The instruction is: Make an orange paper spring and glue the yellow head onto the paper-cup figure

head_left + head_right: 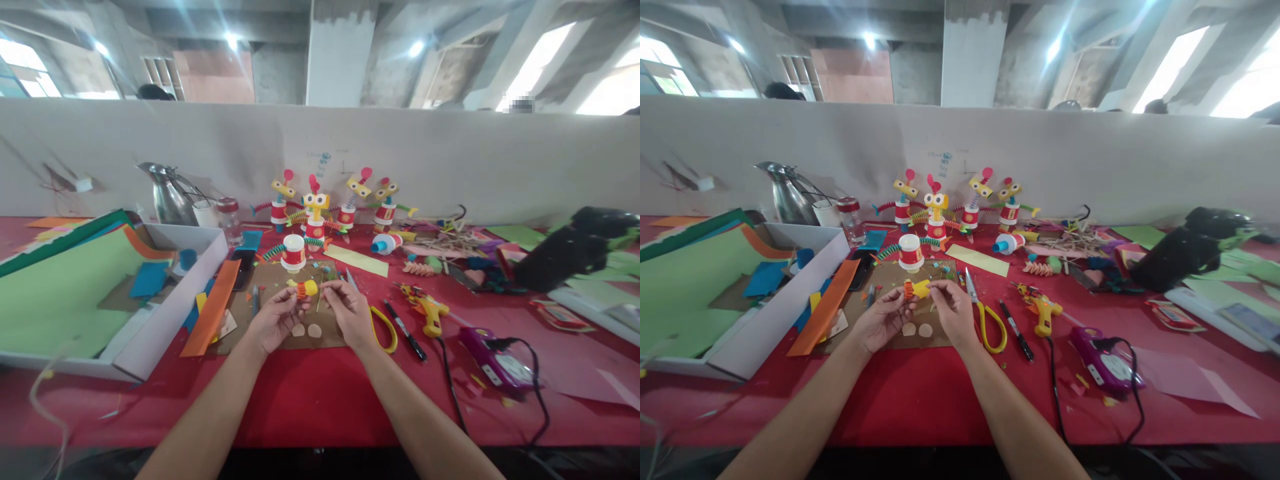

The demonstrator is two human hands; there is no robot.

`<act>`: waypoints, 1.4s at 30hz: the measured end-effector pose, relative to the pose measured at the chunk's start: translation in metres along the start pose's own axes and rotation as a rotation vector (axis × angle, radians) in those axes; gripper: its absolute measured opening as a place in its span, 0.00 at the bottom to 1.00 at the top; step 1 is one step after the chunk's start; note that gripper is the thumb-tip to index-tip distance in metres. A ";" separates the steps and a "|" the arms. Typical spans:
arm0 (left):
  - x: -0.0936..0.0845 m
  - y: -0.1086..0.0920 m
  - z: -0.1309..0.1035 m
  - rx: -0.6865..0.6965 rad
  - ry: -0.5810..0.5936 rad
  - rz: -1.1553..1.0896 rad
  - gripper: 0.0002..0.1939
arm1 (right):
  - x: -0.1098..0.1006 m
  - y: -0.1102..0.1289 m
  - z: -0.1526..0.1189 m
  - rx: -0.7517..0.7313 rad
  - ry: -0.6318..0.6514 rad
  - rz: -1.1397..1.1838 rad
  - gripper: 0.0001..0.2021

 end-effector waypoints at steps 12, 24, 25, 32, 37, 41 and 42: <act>0.001 0.000 0.001 0.008 0.016 0.106 0.10 | 0.001 -0.005 0.002 -0.016 0.010 0.006 0.13; 0.009 -0.001 0.000 0.054 0.098 0.072 0.13 | 0.015 -0.006 -0.001 0.002 0.105 0.013 0.08; 0.009 0.000 0.001 0.058 0.093 0.070 0.13 | 0.016 -0.005 -0.002 0.000 0.108 0.006 0.09; 0.000 0.001 0.004 0.070 0.046 0.103 0.15 | 0.019 0.012 -0.012 -0.224 0.096 -0.147 0.08; 0.002 0.000 0.003 0.088 0.065 0.121 0.15 | 0.021 0.014 -0.015 -0.317 0.035 -0.271 0.11; 0.008 -0.001 0.001 0.089 0.089 0.126 0.14 | 0.020 0.015 -0.016 -0.315 -0.015 -0.322 0.08; 0.009 -0.001 0.000 0.088 0.095 0.126 0.14 | 0.020 0.016 -0.017 -0.328 -0.025 -0.327 0.08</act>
Point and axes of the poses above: each hand's wrist, its own z-axis towards the middle knuckle, its own x-axis out of the palm, y = z × x, the point moved 7 cm from there along z, towards the middle knuckle, and after that the axes turned 12 degrees about x, right-handed, at the moved point
